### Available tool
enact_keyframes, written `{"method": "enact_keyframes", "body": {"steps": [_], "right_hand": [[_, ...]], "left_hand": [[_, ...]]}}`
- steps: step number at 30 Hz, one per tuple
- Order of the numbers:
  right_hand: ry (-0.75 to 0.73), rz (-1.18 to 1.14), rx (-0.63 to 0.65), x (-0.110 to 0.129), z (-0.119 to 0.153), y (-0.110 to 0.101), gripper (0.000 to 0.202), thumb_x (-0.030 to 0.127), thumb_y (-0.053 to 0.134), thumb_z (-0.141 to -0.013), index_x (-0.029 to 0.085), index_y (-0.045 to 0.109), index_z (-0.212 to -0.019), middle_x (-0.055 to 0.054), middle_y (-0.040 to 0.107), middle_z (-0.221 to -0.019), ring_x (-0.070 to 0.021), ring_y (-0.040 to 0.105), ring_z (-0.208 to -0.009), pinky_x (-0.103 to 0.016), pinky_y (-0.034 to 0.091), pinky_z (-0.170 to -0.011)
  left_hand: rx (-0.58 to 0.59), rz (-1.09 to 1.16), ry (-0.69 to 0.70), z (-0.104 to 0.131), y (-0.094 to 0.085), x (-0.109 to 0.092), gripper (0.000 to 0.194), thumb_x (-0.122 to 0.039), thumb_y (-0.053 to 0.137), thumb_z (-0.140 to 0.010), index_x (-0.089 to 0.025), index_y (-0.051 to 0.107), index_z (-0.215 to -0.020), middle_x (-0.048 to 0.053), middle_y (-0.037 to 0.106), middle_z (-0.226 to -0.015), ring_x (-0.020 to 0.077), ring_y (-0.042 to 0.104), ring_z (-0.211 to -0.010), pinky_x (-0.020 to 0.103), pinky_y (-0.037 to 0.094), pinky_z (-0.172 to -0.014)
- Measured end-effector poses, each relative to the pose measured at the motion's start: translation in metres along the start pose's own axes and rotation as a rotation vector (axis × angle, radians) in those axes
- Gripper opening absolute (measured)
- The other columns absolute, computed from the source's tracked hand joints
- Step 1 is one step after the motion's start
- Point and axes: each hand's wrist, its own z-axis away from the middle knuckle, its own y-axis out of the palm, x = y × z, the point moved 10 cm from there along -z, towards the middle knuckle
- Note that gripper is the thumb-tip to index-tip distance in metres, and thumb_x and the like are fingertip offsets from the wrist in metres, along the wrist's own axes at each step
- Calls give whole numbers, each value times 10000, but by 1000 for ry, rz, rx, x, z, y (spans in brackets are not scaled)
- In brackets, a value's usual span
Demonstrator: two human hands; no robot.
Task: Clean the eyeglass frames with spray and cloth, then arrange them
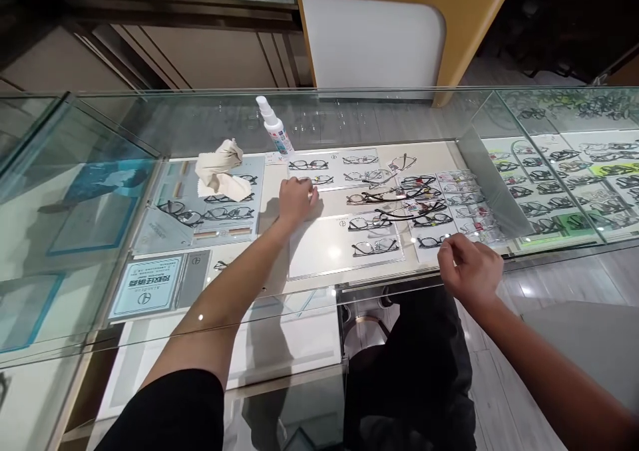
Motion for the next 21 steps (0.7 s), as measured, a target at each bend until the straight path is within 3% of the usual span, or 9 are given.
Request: {"method": "enact_keyframes", "body": {"steps": [5,9,13,17,21], "right_hand": [[21,0,36,-1,-3,5,313,363,537,-952,206,646,-705,-24,595,-555,-161,454,-539,-301,227,-620],[26,-15,53,-3,-3,9,313,364,521,-962,198,660,-736,-37,603,-581,-164,439,-551,-310,186,-630],[57,-91,73,-4,-6,11,327,411,505,-965,198,687,-795,-25,557,-559,-164,397,-533,-313,177,-627],[48,-252,139,-10,-14,4,355,450,504,-962,209,682,-773,-23,562,-575,-169,424,-552,-310,211,-615],[47,-190,203,-42,-19,-4,423,502,535,-953,219,626,-652,-38,571,-583,-169,405,-559,-325,203,-611]], "left_hand": [[273,-30,139,82,13,-38,462,-329,422,-1040,-203,678,-676,126,710,-776,304,616,-934,503,380,-972],[412,-26,110,153,16,-48,455,-409,471,-1001,-217,682,-647,108,691,-661,267,627,-713,409,411,-750],[505,-14,71,206,5,-54,422,-503,543,-935,-237,662,-630,81,649,-594,239,608,-635,347,359,-624],[461,-23,-15,219,-22,-43,421,-500,509,-940,-240,611,-625,79,633,-612,244,602,-645,351,352,-629],[332,-18,-130,195,-48,-17,381,-489,510,-948,-234,578,-673,85,676,-716,255,629,-735,350,378,-661]]}}
